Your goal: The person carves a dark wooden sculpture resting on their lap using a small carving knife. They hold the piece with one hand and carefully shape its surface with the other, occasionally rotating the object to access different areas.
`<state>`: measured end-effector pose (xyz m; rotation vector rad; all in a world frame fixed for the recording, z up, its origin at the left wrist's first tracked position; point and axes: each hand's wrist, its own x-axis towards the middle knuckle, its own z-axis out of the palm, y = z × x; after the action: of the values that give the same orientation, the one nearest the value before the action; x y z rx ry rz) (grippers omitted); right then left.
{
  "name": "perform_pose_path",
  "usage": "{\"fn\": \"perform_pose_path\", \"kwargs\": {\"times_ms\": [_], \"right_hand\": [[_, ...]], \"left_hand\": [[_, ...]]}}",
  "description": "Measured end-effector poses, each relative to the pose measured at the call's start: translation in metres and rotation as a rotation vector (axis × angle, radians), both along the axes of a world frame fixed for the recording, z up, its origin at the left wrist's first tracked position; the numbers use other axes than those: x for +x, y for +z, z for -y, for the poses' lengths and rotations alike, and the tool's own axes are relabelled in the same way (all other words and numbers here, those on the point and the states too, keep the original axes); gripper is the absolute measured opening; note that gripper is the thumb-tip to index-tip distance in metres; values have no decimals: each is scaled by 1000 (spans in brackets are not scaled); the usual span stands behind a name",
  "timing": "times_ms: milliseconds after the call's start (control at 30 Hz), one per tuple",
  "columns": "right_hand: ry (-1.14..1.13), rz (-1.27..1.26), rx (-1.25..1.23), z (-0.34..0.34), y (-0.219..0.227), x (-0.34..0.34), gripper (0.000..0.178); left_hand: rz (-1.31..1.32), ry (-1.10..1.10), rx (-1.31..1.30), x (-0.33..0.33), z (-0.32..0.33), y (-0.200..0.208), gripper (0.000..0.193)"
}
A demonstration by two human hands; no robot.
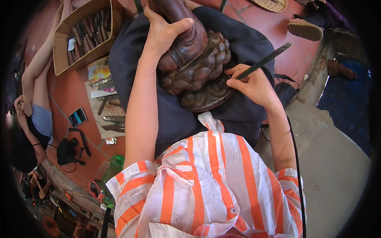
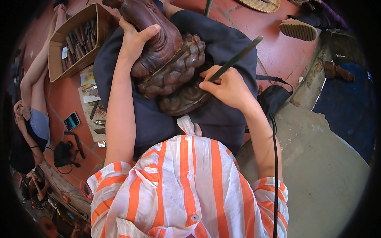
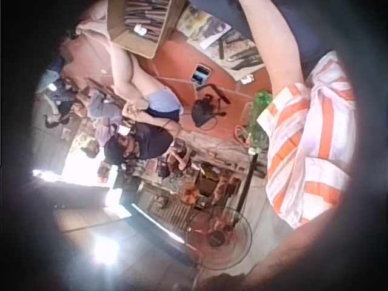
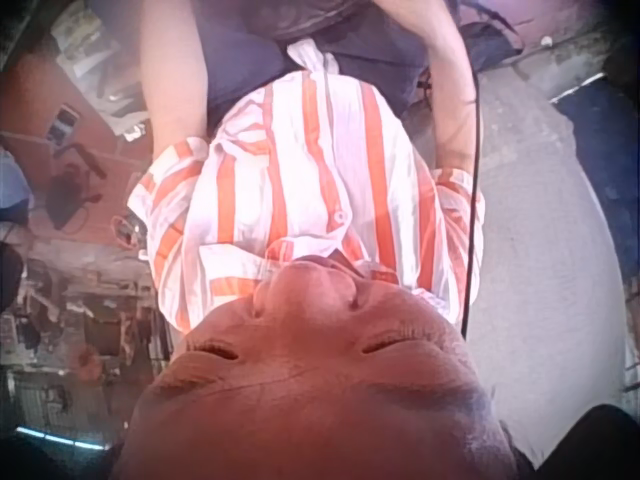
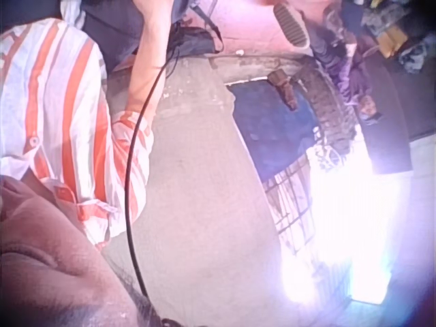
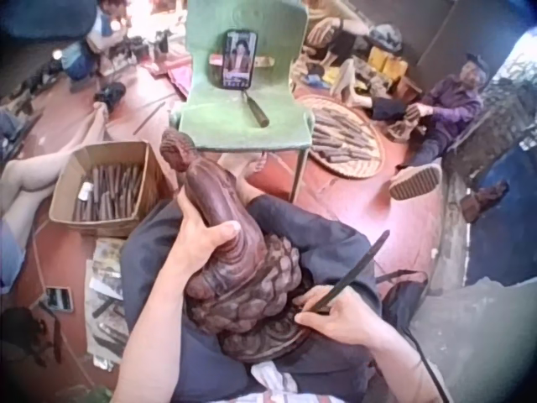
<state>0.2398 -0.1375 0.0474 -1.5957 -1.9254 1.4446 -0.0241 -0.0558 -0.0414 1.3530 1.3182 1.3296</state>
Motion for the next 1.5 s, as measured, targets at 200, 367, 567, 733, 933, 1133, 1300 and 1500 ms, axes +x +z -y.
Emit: {"fn": "perform_pose_path", "kwargs": {"times_ms": [200, 367, 567, 733, 933, 1133, 1300, 1500], "right_hand": [[29, 104, 77, 13, 2, -7, 20], [33, 299, 162, 25, 13, -26, 18], [-63, 186, 84, 15, 1, -14, 21], [-46, 341, 262, 31, 9, -34, 20], [-104, 189, 141, 18, -1, -13, 20], [39, 322, 303, 30, -2, -25, 17], [-49, 156, 251, 22, -5, -21, 15], [-44, 118, 157, 19, -6, -16, 13]], "left_hand": [[61, -32, -17, 1, 1, 5, 108], [35, -14, -4, -1, 0, 1, 108], [37, -5, -7, 2, 1, 4, 110], [51, -19, 18, 2, 0, 3, 111], [86, 22, 54, 8, 0, 1, 118], [296, -10, -55, 10, 11, 39, 124], [0, 60, -91, 9, 4, 11, 133], [-2, 49, -138, 5, 9, 12, 134]]}}
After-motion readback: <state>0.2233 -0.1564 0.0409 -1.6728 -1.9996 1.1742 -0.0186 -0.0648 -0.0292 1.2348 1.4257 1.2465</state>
